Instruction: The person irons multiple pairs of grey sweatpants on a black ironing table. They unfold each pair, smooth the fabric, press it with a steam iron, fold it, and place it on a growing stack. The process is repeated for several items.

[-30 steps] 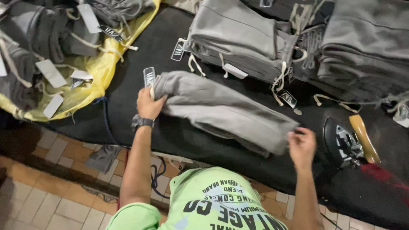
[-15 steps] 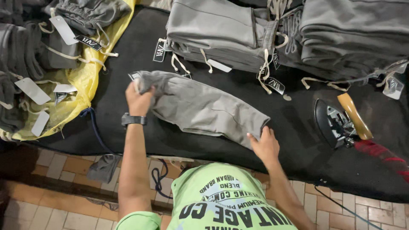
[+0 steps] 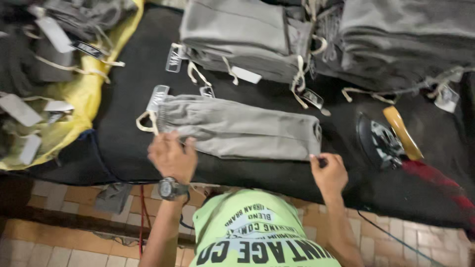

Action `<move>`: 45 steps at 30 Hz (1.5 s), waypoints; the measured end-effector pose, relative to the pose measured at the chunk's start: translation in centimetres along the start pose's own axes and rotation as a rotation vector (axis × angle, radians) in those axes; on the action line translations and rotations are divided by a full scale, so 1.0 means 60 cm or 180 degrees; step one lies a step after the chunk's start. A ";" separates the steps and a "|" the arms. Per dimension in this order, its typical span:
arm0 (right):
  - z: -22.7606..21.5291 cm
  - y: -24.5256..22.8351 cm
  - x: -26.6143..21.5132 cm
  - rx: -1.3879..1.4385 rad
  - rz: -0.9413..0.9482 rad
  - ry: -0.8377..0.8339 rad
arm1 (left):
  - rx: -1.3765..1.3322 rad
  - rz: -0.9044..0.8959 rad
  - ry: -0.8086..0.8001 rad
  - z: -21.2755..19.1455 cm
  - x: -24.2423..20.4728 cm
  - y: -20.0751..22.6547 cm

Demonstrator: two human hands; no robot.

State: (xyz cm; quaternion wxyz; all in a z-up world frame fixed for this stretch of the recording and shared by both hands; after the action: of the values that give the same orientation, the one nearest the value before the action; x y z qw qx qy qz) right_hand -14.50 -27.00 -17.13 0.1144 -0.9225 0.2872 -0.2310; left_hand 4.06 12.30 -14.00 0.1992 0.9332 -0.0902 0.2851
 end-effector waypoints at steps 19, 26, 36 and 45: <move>0.022 -0.039 0.037 0.0235 -0.0153 -0.0246 | -0.0939 -0.0341 -0.1104 0.110 -0.101 0.093; -0.009 0.006 0.109 0.0346 -0.0845 0.0199 | -0.0627 0.0621 -0.1274 0.077 -0.096 0.146; 0.036 0.023 0.068 0.0142 -0.1539 0.0131 | -0.0450 0.0637 -0.1121 0.057 -0.068 0.254; 0.031 0.101 0.151 -0.0033 -0.0892 0.0047 | -0.0871 0.1309 -0.1138 0.102 -0.122 0.263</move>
State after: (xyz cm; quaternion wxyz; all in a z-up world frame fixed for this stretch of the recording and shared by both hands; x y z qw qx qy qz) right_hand -9.86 -37.04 -17.53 0.0742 -0.9525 0.1576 -0.2500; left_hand -3.36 -4.19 -17.72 0.2421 0.8953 -0.3484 0.1358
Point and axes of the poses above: each hand's wrist, its own x-axis towards the middle knuckle, its own z-axis out of the palm, y = z × x, the point moved 2 cm from there along x, towards the middle knuckle, and after that the axes turned 2 degrees about y, right-handed, at the moved point
